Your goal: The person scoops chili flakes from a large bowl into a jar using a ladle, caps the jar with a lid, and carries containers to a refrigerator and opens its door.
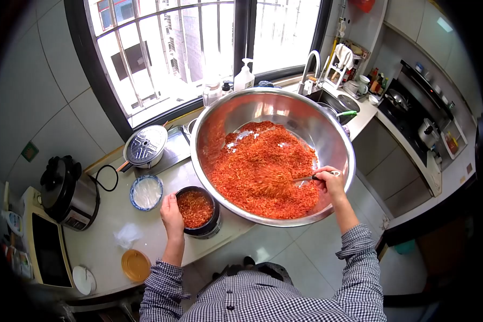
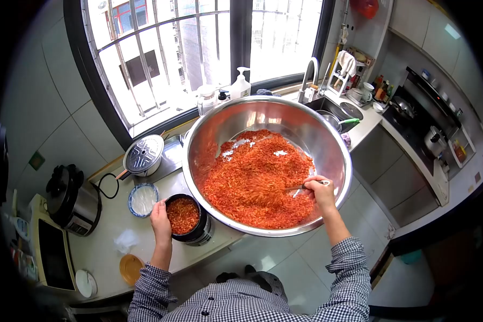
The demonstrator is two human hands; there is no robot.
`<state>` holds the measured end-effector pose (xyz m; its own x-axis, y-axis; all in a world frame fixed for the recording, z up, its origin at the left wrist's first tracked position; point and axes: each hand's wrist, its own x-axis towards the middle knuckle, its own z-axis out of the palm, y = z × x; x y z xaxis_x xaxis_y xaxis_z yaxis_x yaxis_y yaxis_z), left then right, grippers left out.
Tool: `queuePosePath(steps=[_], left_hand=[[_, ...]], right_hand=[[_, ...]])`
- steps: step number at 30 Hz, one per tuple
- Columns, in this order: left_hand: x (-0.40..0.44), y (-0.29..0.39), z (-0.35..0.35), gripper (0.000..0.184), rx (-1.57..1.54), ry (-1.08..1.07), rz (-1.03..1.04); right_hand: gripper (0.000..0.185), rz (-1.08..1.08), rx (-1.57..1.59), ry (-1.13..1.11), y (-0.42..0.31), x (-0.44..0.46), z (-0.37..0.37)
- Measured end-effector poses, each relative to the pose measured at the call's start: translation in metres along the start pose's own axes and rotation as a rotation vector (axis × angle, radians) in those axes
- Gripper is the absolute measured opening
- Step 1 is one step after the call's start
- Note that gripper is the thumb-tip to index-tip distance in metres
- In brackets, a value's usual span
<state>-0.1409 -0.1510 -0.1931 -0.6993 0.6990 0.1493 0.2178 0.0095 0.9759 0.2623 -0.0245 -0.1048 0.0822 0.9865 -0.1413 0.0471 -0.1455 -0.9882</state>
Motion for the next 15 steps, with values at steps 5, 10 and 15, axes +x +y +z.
queuePosePath(steps=[5,10,15], left_hand=[[-0.002,0.006,0.001,0.031,0.015,0.019,0.005],[-0.001,0.003,0.001,0.031,0.056,0.044,0.022],[0.001,-0.001,0.002,0.031,0.034,0.038,-0.001]], right_hand=[[0.01,0.033,0.097,0.012,-0.008,-0.007,0.002],[0.011,0.042,0.127,-0.001,-0.008,-0.014,0.013],[0.01,0.033,0.123,-0.011,-0.01,-0.017,0.025]])
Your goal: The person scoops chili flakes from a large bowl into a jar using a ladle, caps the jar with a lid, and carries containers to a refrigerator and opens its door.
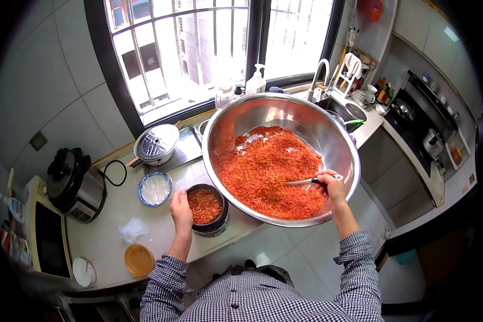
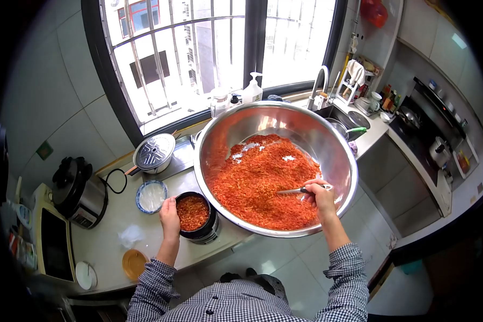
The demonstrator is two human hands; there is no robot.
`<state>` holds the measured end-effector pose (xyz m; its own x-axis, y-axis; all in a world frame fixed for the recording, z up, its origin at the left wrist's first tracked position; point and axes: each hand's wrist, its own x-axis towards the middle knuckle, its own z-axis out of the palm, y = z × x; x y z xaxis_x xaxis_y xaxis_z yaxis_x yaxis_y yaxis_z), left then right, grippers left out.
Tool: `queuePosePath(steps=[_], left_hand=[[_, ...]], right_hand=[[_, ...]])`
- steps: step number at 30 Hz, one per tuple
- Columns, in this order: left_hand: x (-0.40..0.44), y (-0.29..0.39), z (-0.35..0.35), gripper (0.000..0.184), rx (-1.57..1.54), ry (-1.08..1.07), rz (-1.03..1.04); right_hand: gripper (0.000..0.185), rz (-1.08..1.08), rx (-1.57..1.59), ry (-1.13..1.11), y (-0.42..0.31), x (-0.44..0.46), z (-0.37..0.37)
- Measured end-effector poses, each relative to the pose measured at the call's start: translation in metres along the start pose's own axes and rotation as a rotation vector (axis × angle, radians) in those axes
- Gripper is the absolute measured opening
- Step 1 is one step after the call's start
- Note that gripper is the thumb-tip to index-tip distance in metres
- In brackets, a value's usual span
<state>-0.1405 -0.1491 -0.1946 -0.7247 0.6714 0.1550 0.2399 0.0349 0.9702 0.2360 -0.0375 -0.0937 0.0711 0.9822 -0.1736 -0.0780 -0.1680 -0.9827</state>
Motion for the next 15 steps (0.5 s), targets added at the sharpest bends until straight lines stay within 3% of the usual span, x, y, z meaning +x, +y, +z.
queuePosePath(steps=[9,15], left_hand=[[-0.003,0.008,0.0,0.031,0.052,0.012,0.002],[-0.004,0.007,0.001,0.031,0.072,0.029,-0.003]], right_hand=[[0.01,-0.027,-0.005,-0.042,-0.03,-0.014,0.025],[0.011,-0.079,-0.006,-0.182,-0.063,-0.03,0.052]])
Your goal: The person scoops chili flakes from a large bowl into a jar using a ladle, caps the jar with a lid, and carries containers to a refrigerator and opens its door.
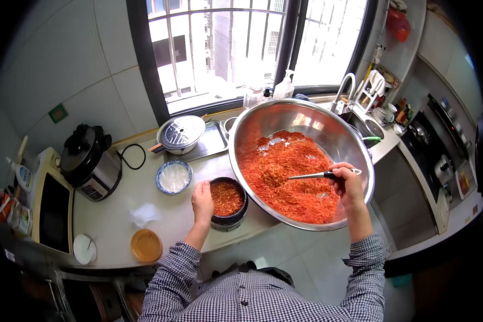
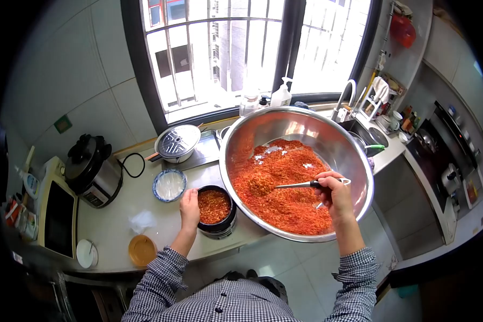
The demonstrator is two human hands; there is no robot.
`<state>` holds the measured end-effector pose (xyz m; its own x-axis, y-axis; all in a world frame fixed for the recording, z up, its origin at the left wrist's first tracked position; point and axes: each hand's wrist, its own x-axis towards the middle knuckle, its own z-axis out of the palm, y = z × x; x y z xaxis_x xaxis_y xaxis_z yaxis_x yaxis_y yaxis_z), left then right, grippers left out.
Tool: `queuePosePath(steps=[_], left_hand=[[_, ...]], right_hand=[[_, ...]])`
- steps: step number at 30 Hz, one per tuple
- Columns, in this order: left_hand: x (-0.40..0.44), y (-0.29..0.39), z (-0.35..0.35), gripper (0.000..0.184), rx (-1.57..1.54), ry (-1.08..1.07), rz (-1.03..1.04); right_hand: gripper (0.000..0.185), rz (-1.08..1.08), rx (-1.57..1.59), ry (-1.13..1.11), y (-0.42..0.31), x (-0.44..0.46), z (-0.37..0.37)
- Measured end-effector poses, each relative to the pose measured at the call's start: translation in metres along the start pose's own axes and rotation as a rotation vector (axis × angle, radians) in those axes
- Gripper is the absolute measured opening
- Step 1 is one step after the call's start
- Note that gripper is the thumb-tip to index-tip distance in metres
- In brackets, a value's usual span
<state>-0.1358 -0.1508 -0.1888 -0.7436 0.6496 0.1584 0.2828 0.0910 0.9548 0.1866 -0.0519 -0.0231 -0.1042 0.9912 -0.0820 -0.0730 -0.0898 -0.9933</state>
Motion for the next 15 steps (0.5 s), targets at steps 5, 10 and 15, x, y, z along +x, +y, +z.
queuePosePath(steps=[5,10,15], left_hand=[[0.0,0.0,0.001,0.032,0.023,-0.006,-0.023],[0.0,0.004,0.0,0.033,0.023,0.003,-0.016],[-0.001,0.002,0.0,0.032,0.016,-0.003,-0.02]], right_hand=[[0.012,0.032,0.018,-0.107,-0.017,-0.013,0.041],[0.011,-0.039,-0.108,-0.35,0.0,-0.03,0.085],[0.012,-0.879,-0.631,-0.653,0.024,-0.066,0.115]])
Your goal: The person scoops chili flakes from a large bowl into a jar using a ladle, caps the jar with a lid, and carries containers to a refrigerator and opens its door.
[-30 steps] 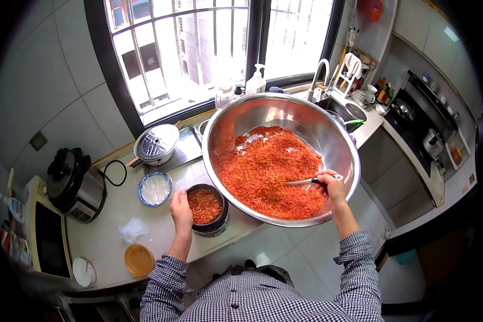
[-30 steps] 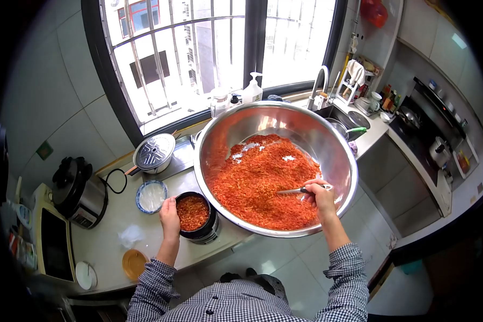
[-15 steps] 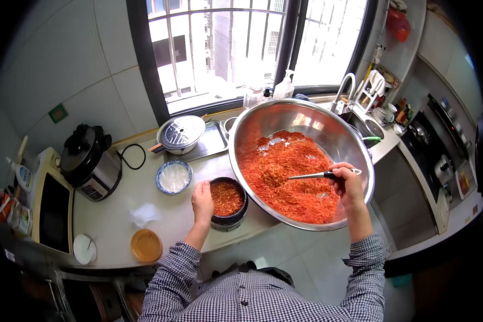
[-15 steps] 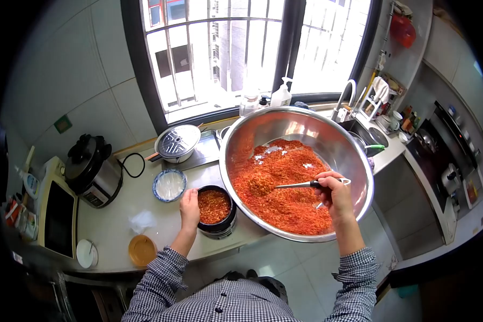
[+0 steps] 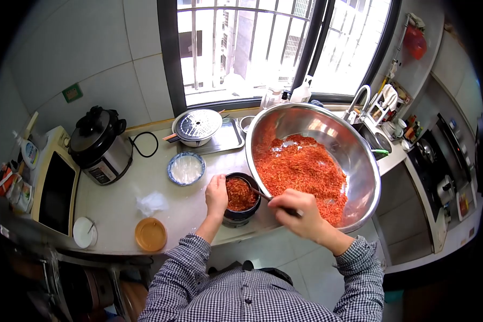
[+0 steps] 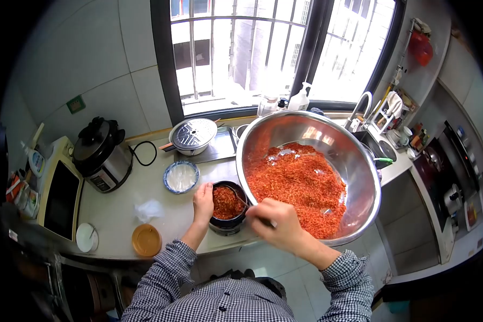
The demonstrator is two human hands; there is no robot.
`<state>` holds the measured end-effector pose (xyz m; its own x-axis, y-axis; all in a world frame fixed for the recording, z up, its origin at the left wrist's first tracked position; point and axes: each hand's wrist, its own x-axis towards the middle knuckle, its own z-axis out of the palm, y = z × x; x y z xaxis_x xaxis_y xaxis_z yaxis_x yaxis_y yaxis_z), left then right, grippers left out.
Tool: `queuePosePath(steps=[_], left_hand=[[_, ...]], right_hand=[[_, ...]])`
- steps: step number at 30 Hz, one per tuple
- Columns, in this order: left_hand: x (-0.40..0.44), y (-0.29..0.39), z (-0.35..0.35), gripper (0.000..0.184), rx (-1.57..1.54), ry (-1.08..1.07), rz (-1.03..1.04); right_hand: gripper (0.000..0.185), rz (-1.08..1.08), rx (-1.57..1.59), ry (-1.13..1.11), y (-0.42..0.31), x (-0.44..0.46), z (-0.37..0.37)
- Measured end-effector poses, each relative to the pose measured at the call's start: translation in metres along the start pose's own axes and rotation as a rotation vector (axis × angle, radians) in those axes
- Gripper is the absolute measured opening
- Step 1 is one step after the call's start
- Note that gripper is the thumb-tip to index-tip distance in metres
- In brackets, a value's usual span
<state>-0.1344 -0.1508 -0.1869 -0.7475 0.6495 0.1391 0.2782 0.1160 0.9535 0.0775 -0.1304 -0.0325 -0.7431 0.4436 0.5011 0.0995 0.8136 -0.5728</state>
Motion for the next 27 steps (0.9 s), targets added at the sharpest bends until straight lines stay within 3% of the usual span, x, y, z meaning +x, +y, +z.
queuePosePath(steps=[3,6,10,15,18,27], left_hand=[[0.0,-0.001,0.001,0.032,-0.005,0.012,0.012],[0.0,-0.002,0.001,0.032,0.008,0.014,0.03],[0.0,-0.001,0.0,0.033,0.034,0.004,0.026],[0.0,-0.001,0.0,0.033,-0.007,-0.005,0.029],[0.0,-0.001,0.0,0.033,-0.022,-0.006,0.031],[0.001,-0.005,0.001,0.034,-0.011,-0.004,0.035]], right_hand=[[0.014,-0.214,-0.259,-0.052,-0.015,0.001,-0.003],[0.014,-0.193,-0.237,-0.026,-0.019,0.001,-0.013],[0.016,-0.026,-0.067,0.069,-0.02,-0.002,-0.021],[0.01,0.609,0.482,0.192,-0.004,-0.008,-0.008],[0.009,0.746,0.592,0.25,0.019,-0.003,-0.001],[0.007,0.695,0.512,0.278,0.023,0.008,0.0]])
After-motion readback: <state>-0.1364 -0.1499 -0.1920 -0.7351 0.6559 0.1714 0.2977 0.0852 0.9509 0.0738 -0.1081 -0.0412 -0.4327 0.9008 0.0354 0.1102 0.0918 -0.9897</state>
